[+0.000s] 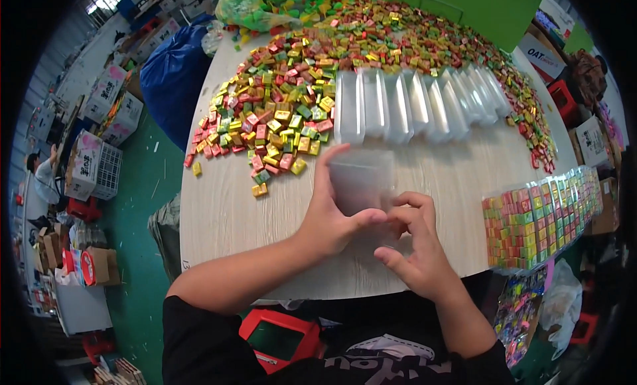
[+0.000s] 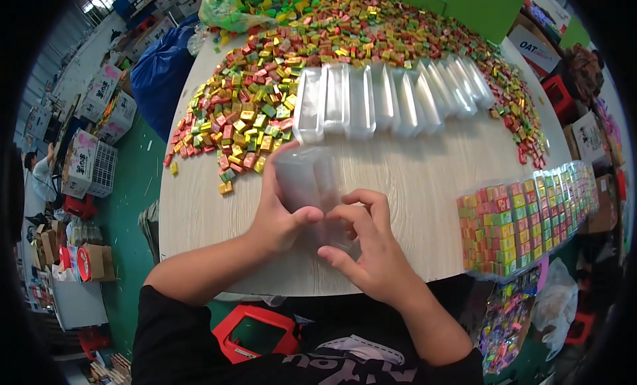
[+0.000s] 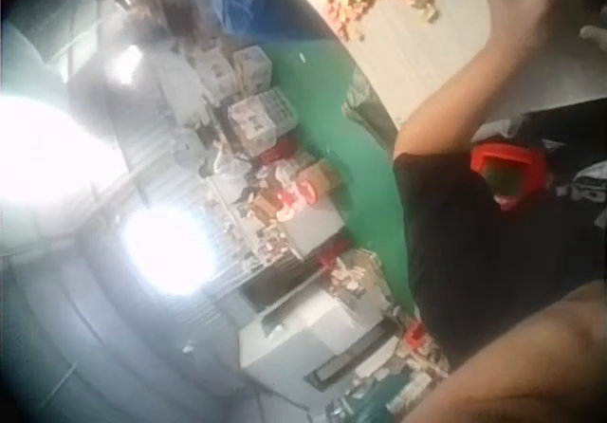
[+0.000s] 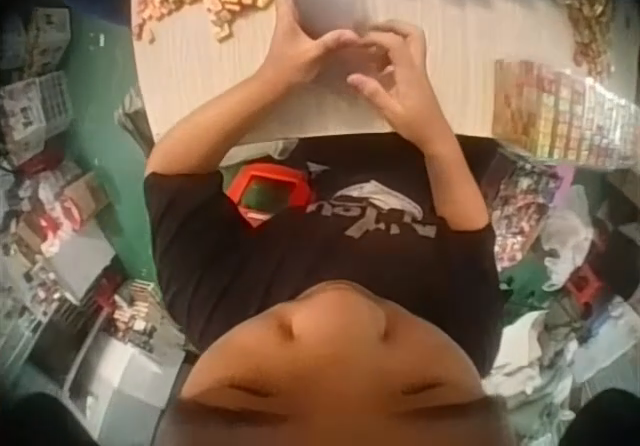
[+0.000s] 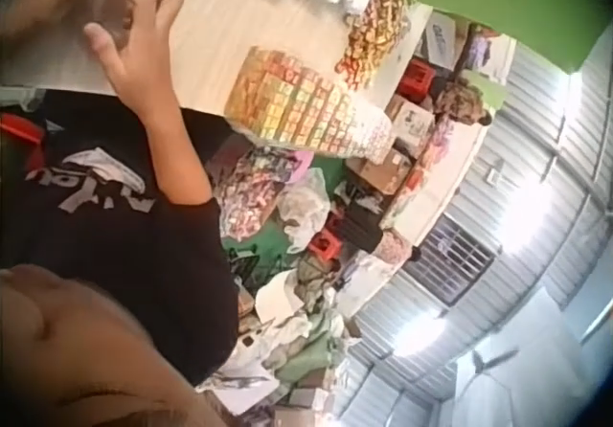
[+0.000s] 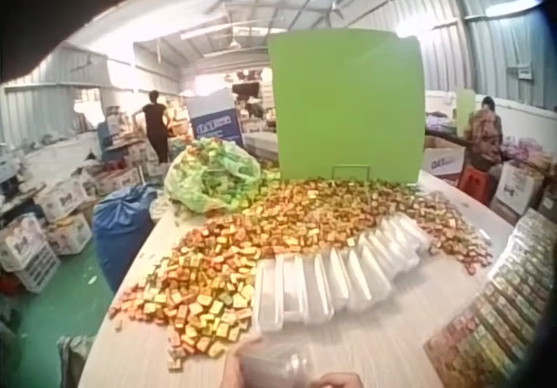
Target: Organizing and stacking clear plastic containers on a workbench in a factory.
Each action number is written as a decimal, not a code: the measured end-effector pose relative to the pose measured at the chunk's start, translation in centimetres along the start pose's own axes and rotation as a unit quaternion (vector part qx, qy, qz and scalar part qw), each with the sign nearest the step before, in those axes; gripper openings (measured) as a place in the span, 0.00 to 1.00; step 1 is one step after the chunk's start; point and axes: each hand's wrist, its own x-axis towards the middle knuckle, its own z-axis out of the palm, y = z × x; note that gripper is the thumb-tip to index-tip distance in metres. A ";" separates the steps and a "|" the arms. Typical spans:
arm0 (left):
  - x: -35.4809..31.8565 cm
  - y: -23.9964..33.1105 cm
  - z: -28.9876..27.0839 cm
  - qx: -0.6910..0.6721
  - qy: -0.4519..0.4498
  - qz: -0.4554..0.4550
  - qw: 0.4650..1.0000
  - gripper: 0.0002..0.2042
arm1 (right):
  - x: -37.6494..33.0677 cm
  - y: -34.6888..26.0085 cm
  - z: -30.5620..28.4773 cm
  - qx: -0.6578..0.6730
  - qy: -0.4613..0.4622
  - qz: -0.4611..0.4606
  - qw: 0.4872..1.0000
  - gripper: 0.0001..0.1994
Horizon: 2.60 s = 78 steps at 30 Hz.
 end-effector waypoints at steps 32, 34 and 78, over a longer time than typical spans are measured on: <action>-1.5 0.7 0.9 -0.040 0.021 -0.050 0.998 0.56 | 0.6 -0.1 -0.9 -0.013 -0.008 -0.047 0.999 0.21; -1.5 0.7 0.8 -0.048 0.018 -0.046 0.998 0.56 | 0.5 0.4 -1.1 -0.024 -0.006 -0.059 0.998 0.20; -1.0 -0.1 0.4 0.052 0.009 0.004 0.999 0.51 | -0.3 0.8 1.1 -0.105 0.043 -0.032 0.993 0.18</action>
